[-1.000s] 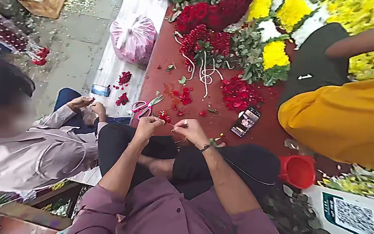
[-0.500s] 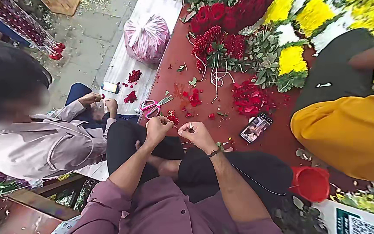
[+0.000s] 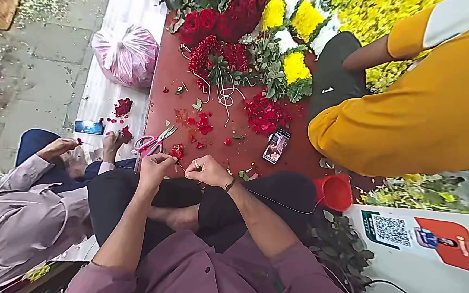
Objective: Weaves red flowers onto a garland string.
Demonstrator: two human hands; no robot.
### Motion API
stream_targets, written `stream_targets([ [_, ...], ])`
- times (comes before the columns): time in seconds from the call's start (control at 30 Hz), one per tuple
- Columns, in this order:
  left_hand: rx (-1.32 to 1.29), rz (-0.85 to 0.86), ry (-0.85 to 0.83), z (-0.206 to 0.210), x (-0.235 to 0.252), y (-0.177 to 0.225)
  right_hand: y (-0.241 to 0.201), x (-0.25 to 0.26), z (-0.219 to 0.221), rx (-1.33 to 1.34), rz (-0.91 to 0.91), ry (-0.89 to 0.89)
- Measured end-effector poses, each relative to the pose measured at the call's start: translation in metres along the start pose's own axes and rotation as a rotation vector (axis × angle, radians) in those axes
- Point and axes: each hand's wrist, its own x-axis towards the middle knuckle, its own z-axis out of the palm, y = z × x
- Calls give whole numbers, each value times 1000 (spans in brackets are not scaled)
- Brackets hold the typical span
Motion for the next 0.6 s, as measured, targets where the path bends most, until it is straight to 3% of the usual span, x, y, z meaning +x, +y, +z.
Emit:
stream_targets([
  [0.13,74,9,-22,7,-5,1,-1,-4,3,14,-15,-2],
  [0.23,332,64,-133,3,-3,0,-7,-6,-4,32,-23,106],
  [0.33,518,107,-501,-5,-8,11,-7,-5,-14,1,15,143],
  [0.4,363,191,-805,-9,-13,18,-3,-4,-16,29,55,29],
  [0.43,146,225,-862,-10,-15,18,-1,-4,-16,70,68,-49],
  [0.47,-69,209,-780,-8,-19,17,0,-5,-16,115,78,-115],
  [0.53,-287,94,-402,-5,-18,14,2,-5,-11,179,70,-168],
  [0.6,-99,29,-139,-4,-5,7,1,-1,-8,176,34,-179],
])
